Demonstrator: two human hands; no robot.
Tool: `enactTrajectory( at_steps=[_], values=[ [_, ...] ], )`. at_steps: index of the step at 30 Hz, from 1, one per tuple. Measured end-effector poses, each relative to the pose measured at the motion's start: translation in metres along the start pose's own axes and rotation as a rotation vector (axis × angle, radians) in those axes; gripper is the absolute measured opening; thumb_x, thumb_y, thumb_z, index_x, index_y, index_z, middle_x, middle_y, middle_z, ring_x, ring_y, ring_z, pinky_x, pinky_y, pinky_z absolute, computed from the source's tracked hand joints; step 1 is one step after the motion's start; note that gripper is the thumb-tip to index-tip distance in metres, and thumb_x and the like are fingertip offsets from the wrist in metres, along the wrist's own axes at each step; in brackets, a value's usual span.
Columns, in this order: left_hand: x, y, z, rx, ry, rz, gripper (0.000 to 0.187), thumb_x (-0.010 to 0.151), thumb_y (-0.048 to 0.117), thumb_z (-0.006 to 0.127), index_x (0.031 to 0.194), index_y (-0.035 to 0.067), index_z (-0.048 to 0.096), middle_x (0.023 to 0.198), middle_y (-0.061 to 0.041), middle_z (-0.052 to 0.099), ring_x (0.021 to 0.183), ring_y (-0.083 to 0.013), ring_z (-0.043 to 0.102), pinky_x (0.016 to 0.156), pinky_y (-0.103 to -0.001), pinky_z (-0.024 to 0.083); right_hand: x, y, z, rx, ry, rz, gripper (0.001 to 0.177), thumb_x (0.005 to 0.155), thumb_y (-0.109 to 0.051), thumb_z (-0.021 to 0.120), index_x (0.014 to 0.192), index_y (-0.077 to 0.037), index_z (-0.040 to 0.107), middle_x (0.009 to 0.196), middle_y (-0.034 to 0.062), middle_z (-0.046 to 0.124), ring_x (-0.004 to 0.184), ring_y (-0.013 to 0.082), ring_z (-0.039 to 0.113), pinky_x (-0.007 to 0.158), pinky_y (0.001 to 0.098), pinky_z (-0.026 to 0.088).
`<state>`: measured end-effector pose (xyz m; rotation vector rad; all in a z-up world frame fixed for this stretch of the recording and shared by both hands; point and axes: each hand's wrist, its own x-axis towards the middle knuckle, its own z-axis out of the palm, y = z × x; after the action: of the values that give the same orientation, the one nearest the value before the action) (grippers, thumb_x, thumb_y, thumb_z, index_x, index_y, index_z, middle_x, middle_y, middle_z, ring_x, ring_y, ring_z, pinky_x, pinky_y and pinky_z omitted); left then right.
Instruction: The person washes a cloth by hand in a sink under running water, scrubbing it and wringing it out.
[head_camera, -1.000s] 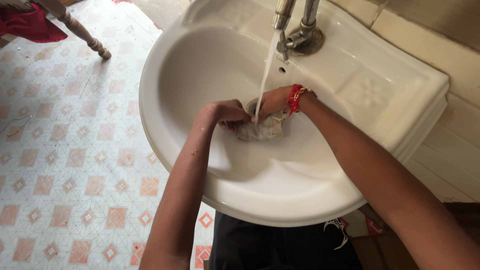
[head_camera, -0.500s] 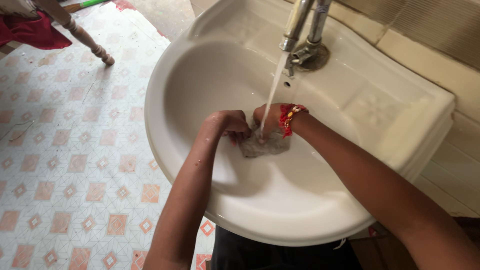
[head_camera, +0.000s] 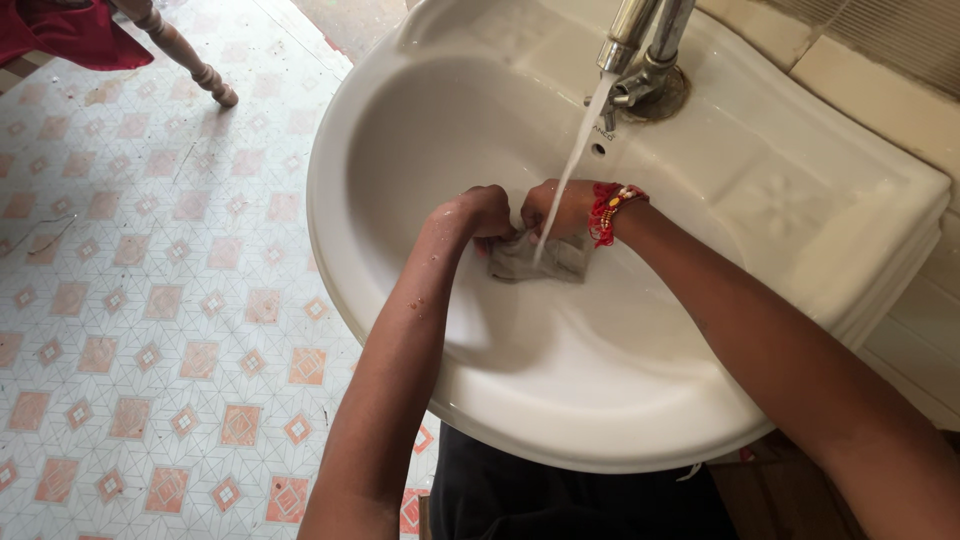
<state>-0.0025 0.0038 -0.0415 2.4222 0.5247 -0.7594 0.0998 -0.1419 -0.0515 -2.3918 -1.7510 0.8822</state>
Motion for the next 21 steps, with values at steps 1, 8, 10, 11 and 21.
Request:
enactTrajectory(
  at_steps=[1,8,10,11,21],
  values=[
    [0.001,-0.002,-0.001,0.014,0.036,0.013,0.02,0.087,0.018,0.072,0.089,-0.001,0.077,0.084,-0.013,0.079,0.07,-0.0225,0.078,0.071,-0.037,0.063,0.002,0.001,-0.002,0.04,0.022,0.006,0.029,0.085,-0.029,0.073,0.104,-0.008,0.078,0.094,0.0132,0.078,0.09,0.0283,0.074,0.081,0.0418,0.057],
    [0.019,-0.014,0.003,0.147,0.362,0.037,0.022,0.09,0.028,0.069,0.103,0.012,0.076,0.11,-0.013,0.075,0.103,-0.0324,0.071,0.09,-0.045,0.057,0.015,0.016,-0.009,0.285,0.238,-0.01,0.036,0.091,-0.033,0.067,0.107,-0.001,0.075,0.098,0.0151,0.074,0.092,0.0281,0.071,0.082,0.0408,0.054],
    [0.021,-0.016,0.004,0.142,0.371,0.039,0.022,0.092,0.028,0.066,0.104,0.012,0.076,0.112,-0.013,0.075,0.106,-0.0335,0.071,0.092,-0.047,0.057,0.015,0.017,-0.012,0.379,0.216,0.044,0.038,0.094,-0.035,0.063,0.108,-0.001,0.073,0.096,0.0156,0.074,0.09,0.0282,0.072,0.081,0.0409,0.055],
    [0.021,-0.016,0.004,0.134,0.377,0.048,0.022,0.093,0.027,0.065,0.104,0.012,0.076,0.112,-0.014,0.075,0.105,-0.0338,0.071,0.092,-0.047,0.056,0.014,0.016,-0.014,0.42,0.183,0.089,0.039,0.096,-0.036,0.061,0.108,0.0,0.072,0.093,0.017,0.075,0.086,0.0293,0.073,0.079,0.0412,0.057],
    [-0.005,-0.007,-0.019,-0.172,1.204,0.08,0.022,0.094,0.008,0.054,0.116,0.007,0.057,0.118,-0.015,0.061,0.09,-0.0433,0.072,0.073,-0.054,0.058,-0.013,-0.026,-0.028,0.39,1.08,-0.156,0.016,0.1,-0.012,0.068,0.111,0.0,0.067,0.099,0.0156,0.073,0.091,0.0277,0.071,0.079,0.0402,0.054]
  ],
)
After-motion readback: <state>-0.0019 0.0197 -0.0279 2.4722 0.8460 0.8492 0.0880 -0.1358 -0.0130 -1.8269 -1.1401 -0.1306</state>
